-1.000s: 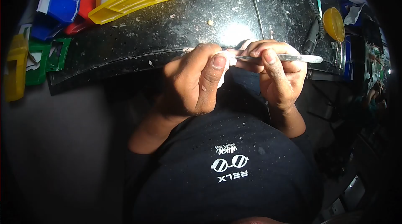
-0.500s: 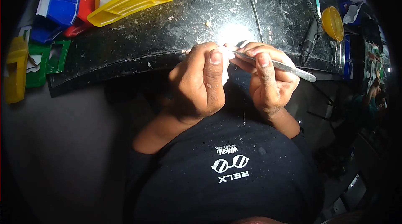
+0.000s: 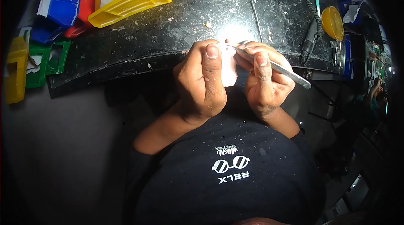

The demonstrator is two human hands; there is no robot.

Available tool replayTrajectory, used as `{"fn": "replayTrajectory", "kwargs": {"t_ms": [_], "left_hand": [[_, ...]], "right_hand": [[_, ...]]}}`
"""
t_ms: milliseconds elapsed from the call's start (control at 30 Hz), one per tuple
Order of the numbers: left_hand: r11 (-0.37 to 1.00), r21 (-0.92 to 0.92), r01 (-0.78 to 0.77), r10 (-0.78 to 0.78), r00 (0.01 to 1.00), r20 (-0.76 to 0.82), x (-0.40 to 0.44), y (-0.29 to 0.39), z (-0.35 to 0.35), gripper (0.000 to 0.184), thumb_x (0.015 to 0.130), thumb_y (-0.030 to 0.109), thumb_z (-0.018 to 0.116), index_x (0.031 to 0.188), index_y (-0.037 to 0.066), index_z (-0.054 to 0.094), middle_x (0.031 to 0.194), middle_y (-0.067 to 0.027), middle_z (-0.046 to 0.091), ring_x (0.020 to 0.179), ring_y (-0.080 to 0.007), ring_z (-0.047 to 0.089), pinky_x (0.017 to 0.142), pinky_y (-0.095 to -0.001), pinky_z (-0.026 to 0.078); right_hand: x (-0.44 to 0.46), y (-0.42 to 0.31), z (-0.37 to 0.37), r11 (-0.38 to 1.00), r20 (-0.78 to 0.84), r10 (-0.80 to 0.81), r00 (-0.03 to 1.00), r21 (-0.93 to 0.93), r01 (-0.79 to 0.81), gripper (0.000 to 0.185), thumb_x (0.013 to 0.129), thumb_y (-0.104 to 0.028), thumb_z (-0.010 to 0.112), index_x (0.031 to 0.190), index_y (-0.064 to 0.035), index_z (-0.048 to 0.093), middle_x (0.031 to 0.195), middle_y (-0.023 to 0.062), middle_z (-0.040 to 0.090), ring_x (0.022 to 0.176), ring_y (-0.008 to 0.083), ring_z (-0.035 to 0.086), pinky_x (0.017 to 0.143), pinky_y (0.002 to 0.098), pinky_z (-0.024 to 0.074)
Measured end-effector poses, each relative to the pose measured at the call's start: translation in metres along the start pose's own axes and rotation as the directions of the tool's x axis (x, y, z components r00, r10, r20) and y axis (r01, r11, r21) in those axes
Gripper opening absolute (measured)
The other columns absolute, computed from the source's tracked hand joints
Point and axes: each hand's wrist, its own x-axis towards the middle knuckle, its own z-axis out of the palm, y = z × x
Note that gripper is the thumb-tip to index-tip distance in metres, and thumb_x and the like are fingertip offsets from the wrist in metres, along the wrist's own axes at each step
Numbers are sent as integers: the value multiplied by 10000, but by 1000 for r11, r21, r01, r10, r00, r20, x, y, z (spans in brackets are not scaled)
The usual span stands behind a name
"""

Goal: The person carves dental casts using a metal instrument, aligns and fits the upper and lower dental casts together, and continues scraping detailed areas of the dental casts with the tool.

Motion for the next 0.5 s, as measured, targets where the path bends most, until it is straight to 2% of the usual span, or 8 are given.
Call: {"fn": "replayTrajectory", "kwargs": {"t_ms": [100,167,200,233,267,300,367,500], "left_hand": [[999,34,-10,9,999,34,3,-2,-5,436,1093,259,373,1007,-85,626,772,-81,658,646,-103,588,592,-243,485],[982,136,-130,118,988,96,6,-4,-11,420,1087,242,386,1029,-101,621,808,-123,685,669,-130,630,618,-254,514],[982,137,-129,116,989,95,7,-6,-16,420,1087,242,386,1029,-101,621,808,-123,685,669,-130,630,618,-254,514],[959,189,-209,180,971,159,9,-8,-21,400,1081,226,401,1043,-109,616,821,-145,692,685,-155,654,631,-268,530],[928,235,-289,238,945,224,10,-10,-24,382,1075,209,416,1057,-118,612,833,-168,700,702,-179,678,643,-282,546],[929,234,-287,236,946,224,12,-10,-25,382,1075,209,416,1057,-118,612,833,-168,700,702,-179,678,643,-282,546],[899,202,-389,337,908,248,15,-10,-25,216,1009,121,561,1016,-88,614,785,-190,672,643,-299,694,582,-341,544],[868,231,-439,374,885,277,16,-10,-28,245,1008,148,576,1021,-94,609,788,-193,672,638,-307,699,570,-346,545]], "right_hand": [[4,-1,-5,996,0,50,999,77,-50,145,993,17,534,1015,122,632,1024,232,666,937,294,702,809,427,640],[14,-11,-9,942,49,255,966,211,-259,151,1004,2,528,1018,122,619,1033,231,660,923,306,710,815,442,641],[19,-12,-13,917,88,277,957,272,-291,157,1011,-1,514,1014,124,608,1036,237,655,926,330,715,834,465,638],[23,-13,-17,917,88,278,956,272,-292,157,1011,-1,514,1014,124,608,1036,237,655,926,330,715,834,465,638],[26,-14,-20,912,162,290,943,251,-323,156,1012,0,512,1016,125,605,1035,241,653,938,342,714,845,476,634],[28,-16,-23,908,235,301,924,227,-353,155,1012,2,510,1018,126,602,1034,245,652,949,355,712,855,486,630],[29,-17,-27,915,259,309,915,182,-360,156,1013,2,509,1023,130,598,1029,251,654,979,378,706,872,492,623],[29,-17,-28,905,268,333,904,178,-386,154,1012,3,516,1028,131,601,1017,243,663,979,378,707,871,484,624]]}}
